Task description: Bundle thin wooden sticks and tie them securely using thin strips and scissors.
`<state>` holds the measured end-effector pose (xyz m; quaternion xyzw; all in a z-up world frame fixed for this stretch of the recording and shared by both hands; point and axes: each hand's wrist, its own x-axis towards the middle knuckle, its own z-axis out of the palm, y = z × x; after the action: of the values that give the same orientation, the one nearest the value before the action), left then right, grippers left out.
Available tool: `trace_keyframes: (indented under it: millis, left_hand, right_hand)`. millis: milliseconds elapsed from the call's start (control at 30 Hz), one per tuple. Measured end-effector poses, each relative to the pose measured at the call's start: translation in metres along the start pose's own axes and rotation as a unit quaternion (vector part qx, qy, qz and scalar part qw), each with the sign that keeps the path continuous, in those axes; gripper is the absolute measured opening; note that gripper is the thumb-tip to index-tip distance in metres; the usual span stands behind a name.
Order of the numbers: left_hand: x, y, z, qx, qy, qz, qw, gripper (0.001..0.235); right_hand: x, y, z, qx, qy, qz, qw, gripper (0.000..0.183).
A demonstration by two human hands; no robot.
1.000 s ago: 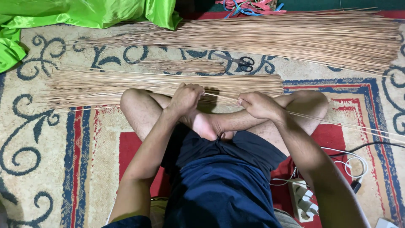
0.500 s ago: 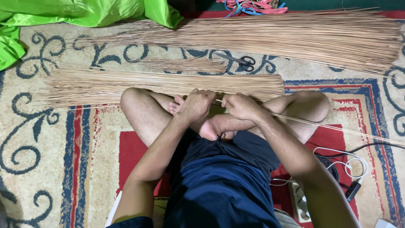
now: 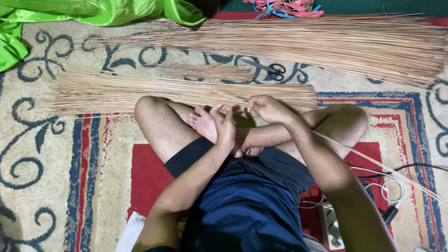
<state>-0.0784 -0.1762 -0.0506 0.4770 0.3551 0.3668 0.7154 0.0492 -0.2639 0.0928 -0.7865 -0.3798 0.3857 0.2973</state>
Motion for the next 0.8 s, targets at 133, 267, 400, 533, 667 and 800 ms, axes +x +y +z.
trace_keyframes:
  millis: [133, 267, 400, 533, 667, 800]
  left_hand:
    - [0.011, 0.019, 0.030, -0.160, -0.084, -0.133, 0.974, 0.030]
    - [0.029, 0.020, 0.045, -0.259, -0.046, -0.116, 0.958, 0.033]
    - [0.065, -0.037, 0.047, -0.306, -0.003, -0.147, 0.941, 0.033]
    - [0.088, -0.063, 0.039, -0.315, 0.000, -0.170, 0.934, 0.033]
    - [0.103, -0.060, 0.034, -0.320, -0.019, -0.225, 0.920, 0.034]
    - [0.117, -0.077, 0.032, -0.315, -0.026, -0.248, 0.916, 0.035]
  right_hand:
    - [0.014, 0.020, 0.000, 0.064, -0.023, 0.009, 0.998, 0.027]
    - [0.025, 0.022, 0.000, 0.111, -0.051, 0.014, 0.992, 0.025]
    - [0.062, 0.065, 0.012, 0.154, -0.089, 0.048, 0.983, 0.025]
    - [0.100, 0.112, -0.029, 0.124, -0.068, 0.132, 0.981, 0.043]
    - [0.147, 0.196, -0.066, -0.222, 0.068, 0.122, 0.965, 0.038]
    - [0.173, 0.245, -0.075, -0.328, 0.173, 0.130, 0.920, 0.033]
